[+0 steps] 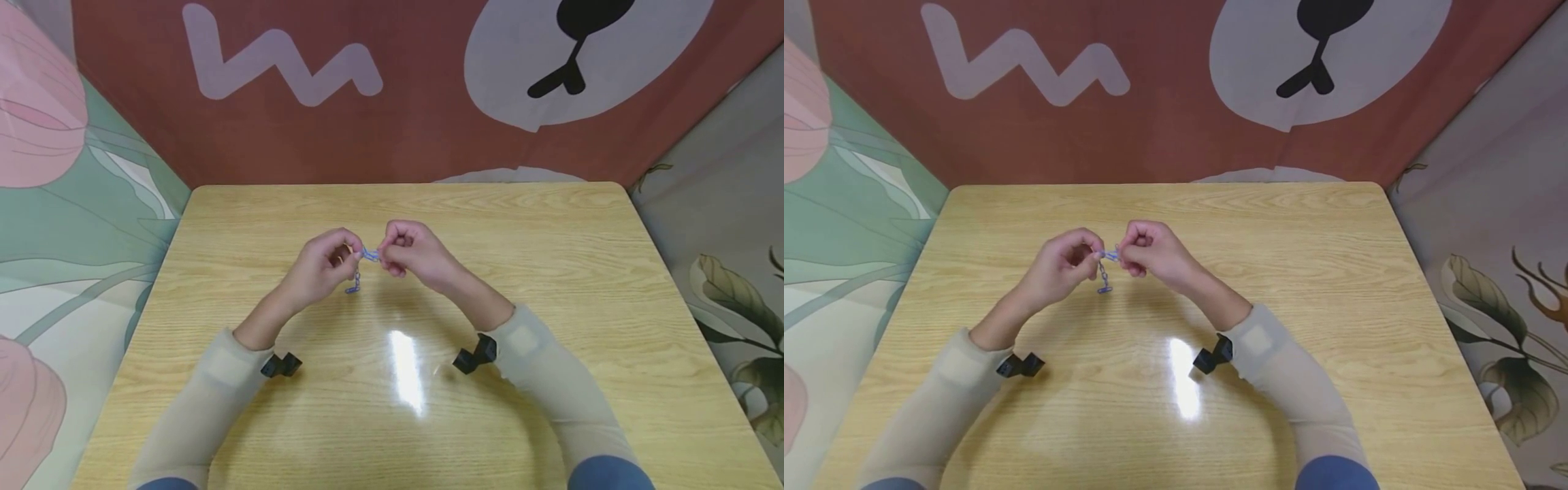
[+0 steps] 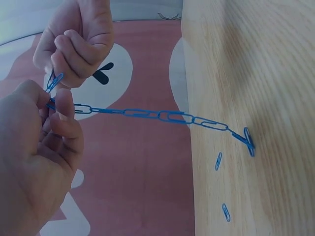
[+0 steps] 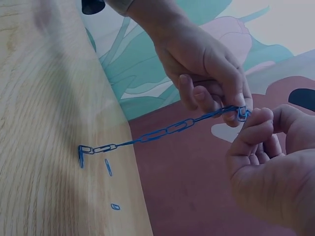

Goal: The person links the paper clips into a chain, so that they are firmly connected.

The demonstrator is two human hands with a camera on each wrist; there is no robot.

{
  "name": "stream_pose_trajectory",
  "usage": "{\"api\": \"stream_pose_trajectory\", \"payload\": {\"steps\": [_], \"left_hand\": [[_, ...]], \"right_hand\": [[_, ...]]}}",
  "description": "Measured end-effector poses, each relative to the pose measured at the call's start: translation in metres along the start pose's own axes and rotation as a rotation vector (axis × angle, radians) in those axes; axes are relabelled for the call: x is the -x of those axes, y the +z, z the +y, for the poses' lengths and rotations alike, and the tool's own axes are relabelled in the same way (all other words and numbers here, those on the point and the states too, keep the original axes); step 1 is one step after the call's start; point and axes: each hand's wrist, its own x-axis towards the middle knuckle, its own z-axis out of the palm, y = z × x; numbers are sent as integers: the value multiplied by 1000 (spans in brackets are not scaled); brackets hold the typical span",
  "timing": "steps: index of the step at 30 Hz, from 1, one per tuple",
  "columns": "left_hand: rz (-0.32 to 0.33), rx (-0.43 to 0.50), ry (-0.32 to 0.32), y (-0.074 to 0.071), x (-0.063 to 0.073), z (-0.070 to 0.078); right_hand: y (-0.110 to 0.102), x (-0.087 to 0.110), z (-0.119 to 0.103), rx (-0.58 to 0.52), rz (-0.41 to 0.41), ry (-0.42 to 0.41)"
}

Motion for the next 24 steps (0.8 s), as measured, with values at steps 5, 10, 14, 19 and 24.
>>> {"api": "stream_pose_trajectory", "payload": {"steps": [5,10,14,19,24], "left_hand": [[-3,-41,38,2,0,-1],[-2,-73,63,4,0,-2],[-5,-91,77,5,0,-4],[-1,-80,69,8,0,-5],[-8,-25,37,10,-1,-4]], "right_hand": [[-1,0,-2,-26,5,77],[-3,-1,-5,-67,-13,157],[-3,-2,-6,-53,-13,178],[-3,-2,-6,-52,-2,193],[-2,-3,-5,-98,5,198]]}}
